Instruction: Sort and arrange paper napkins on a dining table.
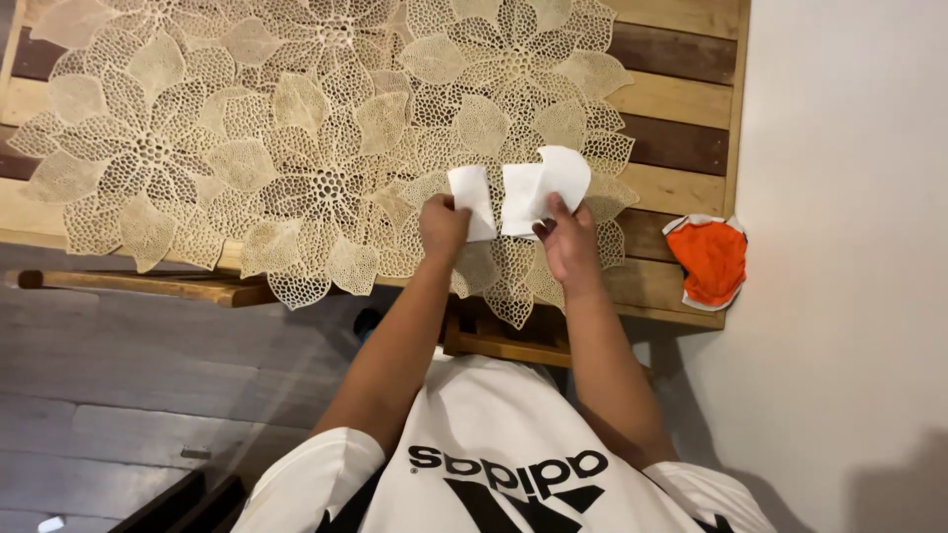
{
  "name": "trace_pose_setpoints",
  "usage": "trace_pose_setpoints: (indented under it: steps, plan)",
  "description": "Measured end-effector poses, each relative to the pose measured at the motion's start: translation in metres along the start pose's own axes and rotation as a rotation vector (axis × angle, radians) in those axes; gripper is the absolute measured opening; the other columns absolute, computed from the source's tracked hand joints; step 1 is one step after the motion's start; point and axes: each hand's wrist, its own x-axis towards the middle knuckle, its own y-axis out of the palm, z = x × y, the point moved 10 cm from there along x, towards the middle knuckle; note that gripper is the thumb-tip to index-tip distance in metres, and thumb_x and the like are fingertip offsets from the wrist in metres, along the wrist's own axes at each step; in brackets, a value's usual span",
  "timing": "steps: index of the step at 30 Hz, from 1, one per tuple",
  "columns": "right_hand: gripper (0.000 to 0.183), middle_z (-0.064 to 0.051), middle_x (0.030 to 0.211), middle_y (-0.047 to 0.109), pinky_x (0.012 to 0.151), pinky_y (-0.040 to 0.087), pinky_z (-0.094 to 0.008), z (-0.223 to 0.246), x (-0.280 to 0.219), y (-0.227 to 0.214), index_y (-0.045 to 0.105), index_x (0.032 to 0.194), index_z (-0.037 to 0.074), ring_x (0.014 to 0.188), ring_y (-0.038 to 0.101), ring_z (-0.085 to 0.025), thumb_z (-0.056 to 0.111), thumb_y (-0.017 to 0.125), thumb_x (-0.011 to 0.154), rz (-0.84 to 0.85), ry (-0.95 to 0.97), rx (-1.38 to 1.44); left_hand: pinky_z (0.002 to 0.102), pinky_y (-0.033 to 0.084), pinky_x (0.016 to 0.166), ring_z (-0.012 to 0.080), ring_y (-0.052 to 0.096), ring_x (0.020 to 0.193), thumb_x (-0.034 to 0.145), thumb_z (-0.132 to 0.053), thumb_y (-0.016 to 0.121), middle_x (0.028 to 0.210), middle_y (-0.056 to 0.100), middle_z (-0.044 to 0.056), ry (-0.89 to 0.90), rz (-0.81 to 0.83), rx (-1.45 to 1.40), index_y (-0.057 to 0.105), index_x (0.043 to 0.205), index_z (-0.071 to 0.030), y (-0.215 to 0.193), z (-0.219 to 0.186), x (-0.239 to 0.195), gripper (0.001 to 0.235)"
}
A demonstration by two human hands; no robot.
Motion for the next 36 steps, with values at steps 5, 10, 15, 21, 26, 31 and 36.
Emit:
trace_pose_setpoints:
  steps: [5,10,15,21,26,31,36]
  plan:
    - [0.051,-0.005,0.115,0.067,0.082,0.058,-0.036,0.036,-0.030,0.078,0.056,0.127,0.010,0.103,0.067,-0.021,0.029,0.081,0.086,0.237,0.009,0.263,0.041,0.058,0.082,0.0308,0.074,0.087,0.079,-0.015,0.076,0.096,0.076,0.017,-0.038,-0.106,-0.142,0.072,0.101,-0.001,-0.011,0.027,0.014,0.026]
    - [0.056,-0.005,0.120,0.068,0.081,0.056,-0.035,-0.074,0.010,0.015,0.049,0.133,0.013,0.107,0.064,-0.024,0.030,0.075,0.087,-0.136,0.220,-0.013,0.042,0.056,0.085,0.0328,0.072,0.090,0.080,-0.019,0.077,0.099,0.074,0.017,-0.066,-0.166,-0.144,0.070,0.106,0.000,-0.011,0.036,0.008,0.033]
    - [0.050,-0.007,0.117,0.069,0.075,0.061,-0.033,-0.130,0.003,-0.014,0.056,0.137,0.009,0.095,0.068,-0.022,0.024,0.071,0.093,-0.238,0.418,-0.269,0.042,0.052,0.093,0.0352,0.066,0.104,0.083,-0.024,0.080,0.117,0.066,0.023,-0.106,-0.211,-0.239,0.054,0.126,0.003,-0.019,0.030,-0.005,0.058]
    - [0.044,-0.009,0.112,0.071,0.066,0.057,-0.032,-0.135,0.014,-0.018,0.059,0.132,0.007,0.085,0.067,-0.020,0.022,0.070,0.093,-0.191,0.328,-0.211,0.037,0.055,0.084,0.0295,0.067,0.101,0.078,-0.019,0.083,0.118,0.065,0.022,-0.287,-0.175,-0.534,0.045,0.132,0.003,0.009,0.061,-0.018,0.069]
    - [0.037,-0.014,0.107,0.070,0.069,0.059,-0.034,-0.068,0.013,0.026,0.060,0.126,-0.001,0.084,0.067,-0.022,0.020,0.070,0.098,-0.071,0.155,-0.167,0.036,0.054,0.054,0.0246,0.064,0.078,0.080,-0.018,0.077,0.106,0.063,0.018,-0.396,-0.087,-0.662,0.044,0.129,-0.002,0.008,0.059,-0.028,0.061]
    - [0.030,-0.012,0.106,0.068,0.071,0.062,-0.034,-0.042,0.009,0.049,0.057,0.120,0.002,0.086,0.068,-0.021,0.019,0.066,0.098,-0.045,0.072,0.021,0.034,0.045,0.048,0.0203,0.057,0.060,0.083,-0.018,0.075,0.087,0.064,0.015,-0.408,-0.076,-0.715,0.049,0.125,-0.003,0.016,0.077,-0.028,0.053]
    - [0.032,-0.016,0.096,0.072,0.055,0.056,-0.030,-0.113,0.019,-0.009,0.061,0.119,-0.001,0.074,0.069,-0.022,0.022,0.068,0.099,-0.118,0.333,-0.432,0.033,0.048,0.052,0.0177,0.059,0.064,0.082,-0.014,0.074,0.086,0.064,0.010,-0.405,-0.113,-0.698,0.048,0.127,-0.003,-0.001,0.060,-0.041,0.053]
